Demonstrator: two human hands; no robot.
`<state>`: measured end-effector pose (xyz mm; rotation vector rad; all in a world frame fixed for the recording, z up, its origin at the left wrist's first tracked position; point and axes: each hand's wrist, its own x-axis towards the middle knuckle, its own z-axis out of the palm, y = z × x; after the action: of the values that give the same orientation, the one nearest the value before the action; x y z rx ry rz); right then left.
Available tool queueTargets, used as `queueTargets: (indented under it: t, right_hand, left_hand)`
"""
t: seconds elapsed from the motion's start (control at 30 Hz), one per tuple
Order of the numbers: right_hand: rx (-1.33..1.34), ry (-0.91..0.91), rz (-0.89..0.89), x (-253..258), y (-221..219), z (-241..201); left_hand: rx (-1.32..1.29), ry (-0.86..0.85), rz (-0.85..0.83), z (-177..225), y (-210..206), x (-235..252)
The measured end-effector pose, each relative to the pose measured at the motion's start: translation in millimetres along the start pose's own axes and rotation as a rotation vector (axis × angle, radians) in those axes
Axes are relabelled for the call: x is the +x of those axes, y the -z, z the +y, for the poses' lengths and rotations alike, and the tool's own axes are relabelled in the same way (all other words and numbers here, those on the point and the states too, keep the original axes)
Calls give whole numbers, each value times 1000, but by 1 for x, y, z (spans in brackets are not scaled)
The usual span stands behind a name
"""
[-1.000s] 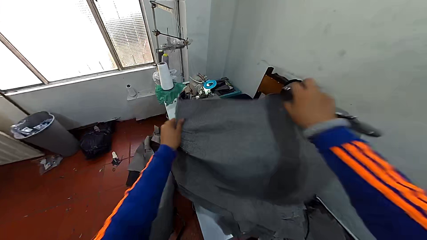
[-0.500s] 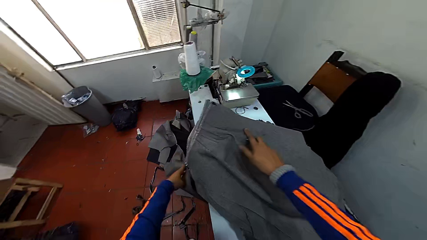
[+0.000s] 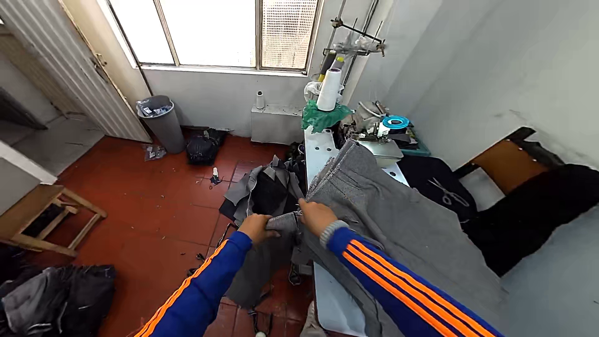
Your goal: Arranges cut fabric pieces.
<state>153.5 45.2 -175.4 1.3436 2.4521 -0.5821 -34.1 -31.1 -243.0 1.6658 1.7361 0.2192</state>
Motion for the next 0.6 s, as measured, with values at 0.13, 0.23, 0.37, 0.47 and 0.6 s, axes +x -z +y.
queueTargets:
  t: [0.13,0.23,0.37,0.47,0.6]
  right_hand:
    - [83,90,106,9,3,2]
    - [404,387,191,-24,28,9]
    - [671,602,-64,-73,14,-14]
    - [625,607,-29,-67,-63,-31]
    - [741,476,201,-126,-70,-10]
  left_hand:
    - [103,-75,31,24,28,-40]
    - [44,-196,160,35,65,-92]
    - [-77,-655,372,63,122,-166]
    - [-116,-887,536,86,167,-221]
    - [-298,-665,979,87,190,-269]
